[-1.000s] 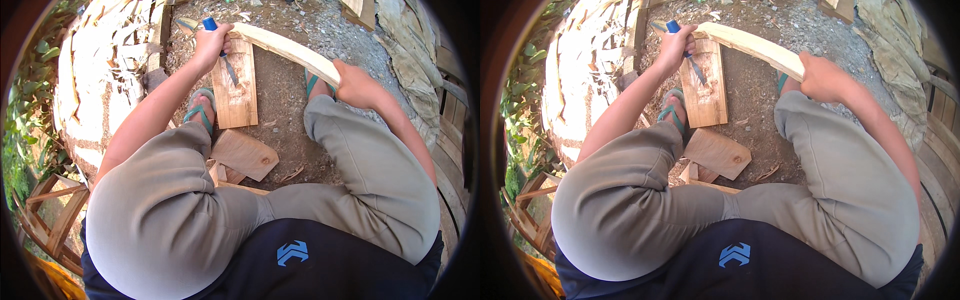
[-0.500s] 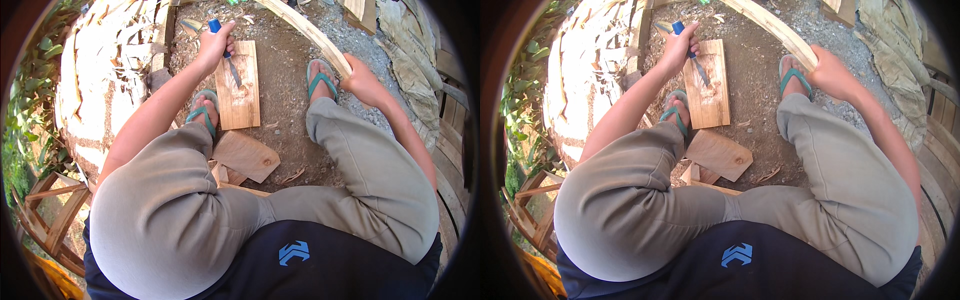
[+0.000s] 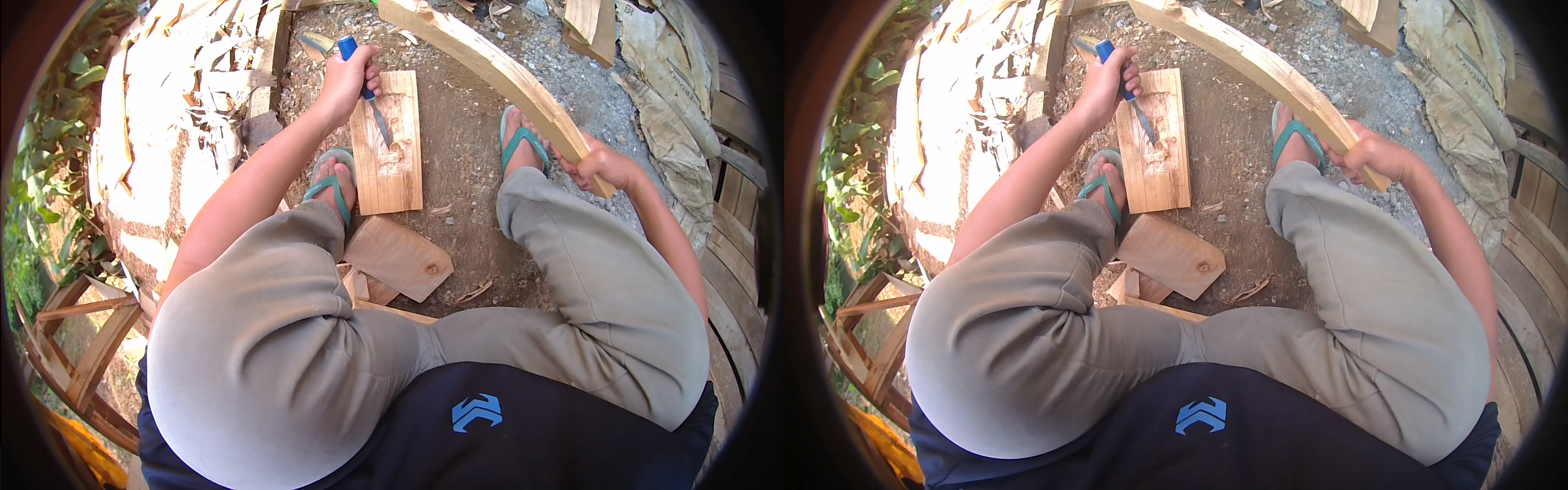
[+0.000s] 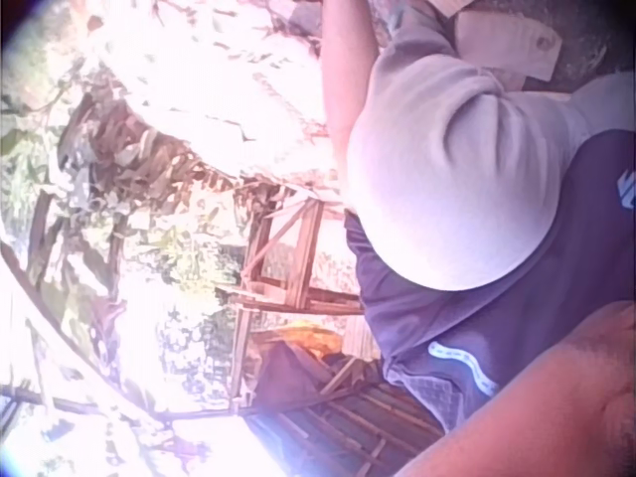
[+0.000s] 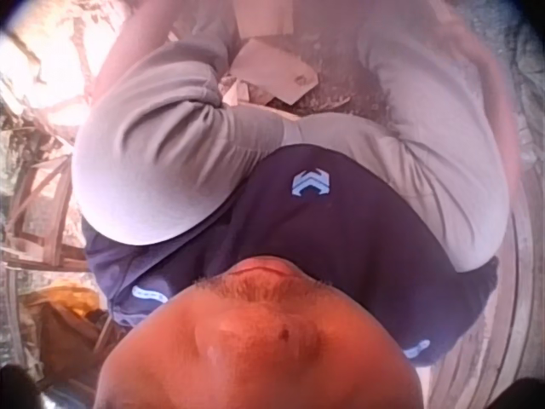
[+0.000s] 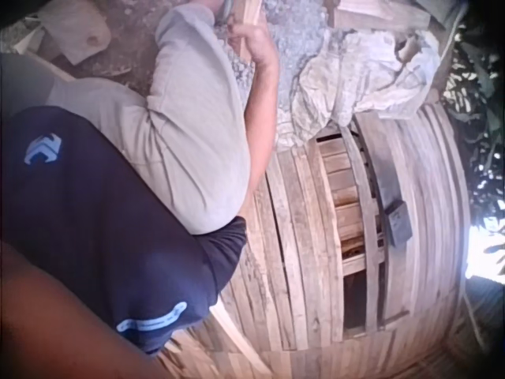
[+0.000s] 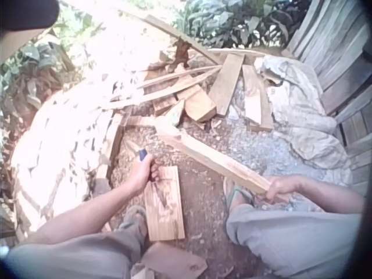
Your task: The person carves a hollow into a block of wood using a chisel and a wooden mallet.
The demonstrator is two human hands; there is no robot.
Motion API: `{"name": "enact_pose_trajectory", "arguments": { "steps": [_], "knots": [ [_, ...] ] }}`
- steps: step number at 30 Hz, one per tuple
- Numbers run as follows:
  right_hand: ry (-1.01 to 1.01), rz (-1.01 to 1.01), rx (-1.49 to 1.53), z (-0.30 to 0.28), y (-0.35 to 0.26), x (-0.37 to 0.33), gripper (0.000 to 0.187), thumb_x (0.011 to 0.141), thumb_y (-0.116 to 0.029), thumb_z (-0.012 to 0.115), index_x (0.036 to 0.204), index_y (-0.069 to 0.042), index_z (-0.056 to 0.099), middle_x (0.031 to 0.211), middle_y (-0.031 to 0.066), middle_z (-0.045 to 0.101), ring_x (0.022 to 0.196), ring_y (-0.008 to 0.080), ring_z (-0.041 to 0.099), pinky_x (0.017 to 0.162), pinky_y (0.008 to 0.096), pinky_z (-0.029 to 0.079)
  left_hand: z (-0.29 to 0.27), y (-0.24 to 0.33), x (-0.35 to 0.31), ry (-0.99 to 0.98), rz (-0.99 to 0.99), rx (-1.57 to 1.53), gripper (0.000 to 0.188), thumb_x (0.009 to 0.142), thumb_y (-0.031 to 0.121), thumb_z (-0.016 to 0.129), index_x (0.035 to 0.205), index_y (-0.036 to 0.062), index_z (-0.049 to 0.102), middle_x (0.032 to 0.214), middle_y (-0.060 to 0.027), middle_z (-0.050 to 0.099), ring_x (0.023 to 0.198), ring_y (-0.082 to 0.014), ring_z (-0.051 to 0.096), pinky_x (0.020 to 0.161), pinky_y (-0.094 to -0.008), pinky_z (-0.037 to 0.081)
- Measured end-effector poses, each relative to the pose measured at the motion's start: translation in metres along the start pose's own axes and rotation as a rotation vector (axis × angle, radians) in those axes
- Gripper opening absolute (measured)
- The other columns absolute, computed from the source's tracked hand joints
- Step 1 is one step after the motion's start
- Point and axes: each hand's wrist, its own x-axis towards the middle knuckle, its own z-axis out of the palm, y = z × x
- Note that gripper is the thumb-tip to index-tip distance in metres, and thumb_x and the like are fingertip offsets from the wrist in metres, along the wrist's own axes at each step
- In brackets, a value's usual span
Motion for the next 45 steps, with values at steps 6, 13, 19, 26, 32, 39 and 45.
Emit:
{"name": "enact_pose_trajectory", "arguments": {
  "steps": [6,13,19,26,32,39,45],
  "knots": [
    [0.041,0.160,-0.258,0.012,0.024,0.026,0.047,0.062,0.000,0.056,0.108,-0.001,0.050,0.075,0.0039,0.051,0.056,0.0144,0.054,0.048,0.0307,0.044,0.005,0.000,-0.002,0.006,-0.001,0.011,0.023,0.096,0.017,0.061,0.082,0.0099,0.044,0.065,-0.0003,0.042,0.056,-0.0135,0.046,0.055,-0.0331,0.043],
    [0.062,0.133,-0.403,0.028,0.009,0.027,0.062,0.062,0.001,0.055,0.124,0.005,0.051,0.077,0.0065,0.057,0.060,0.0156,0.058,0.051,0.0315,0.046,0.008,0.005,-0.027,-0.044,0.092,0.052,0.024,0.095,0.014,0.062,0.078,0.0081,0.047,0.062,-0.0015,0.043,0.053,-0.0144,0.046,0.055,-0.0330,0.043],
    [0.066,0.118,-0.426,0.028,0.001,0.025,0.067,0.062,0.000,0.055,0.129,0.005,0.051,0.074,0.0073,0.057,0.057,0.0161,0.057,0.048,0.0325,0.045,0.018,0.002,-0.055,-0.229,0.220,0.239,0.024,0.096,0.013,0.064,0.076,0.0051,0.054,0.059,-0.0025,0.049,0.052,-0.0128,0.050,0.053,-0.0309,0.043],
    [0.111,0.125,-0.475,0.020,0.001,0.026,0.058,0.064,-0.003,0.056,0.122,0.003,0.053,0.073,0.0069,0.056,0.055,0.0164,0.056,0.047,0.0330,0.044,0.044,-0.003,-0.085,-0.634,0.368,0.667,0.035,0.099,0.021,0.064,0.070,0.0059,0.055,0.059,0.0035,0.049,0.055,-0.0061,0.046,0.051,-0.0256,0.037],
    [0.098,0.154,-0.471,0.028,-0.006,0.024,0.055,0.066,-0.003,0.058,0.120,0.001,0.052,0.078,0.0071,0.056,0.059,0.0160,0.056,0.050,0.0322,0.044,0.030,0.031,-0.042,-0.240,0.336,0.012,0.036,0.098,0.017,0.059,0.069,0.0113,0.039,0.053,0.0017,0.035,0.045,-0.0097,0.030,0.044,-0.0278,0.025],
    [0.121,0.100,-0.471,0.026,0.003,0.025,0.055,0.067,-0.004,0.061,0.121,0.000,0.051,0.089,0.0081,0.056,0.076,0.0179,0.058,0.065,0.0325,0.047,0.038,0.033,-0.025,-0.263,0.381,0.009,0.032,0.098,0.016,0.057,0.071,0.0094,0.041,0.052,0.0003,0.036,0.041,-0.0101,0.031,0.042,-0.0284,0.024],
    [0.172,-0.010,-0.466,0.024,0.013,0.029,0.054,0.067,-0.004,0.062,0.119,0.000,0.052,0.091,0.0076,0.056,0.077,0.0167,0.057,0.063,0.0320,0.046,0.039,0.014,-0.018,-0.250,0.312,0.042,0.029,0.097,0.014,0.057,0.072,0.0104,0.042,0.051,0.0007,0.035,0.040,-0.0098,0.030,0.041,-0.0287,0.022]
  ]
}}
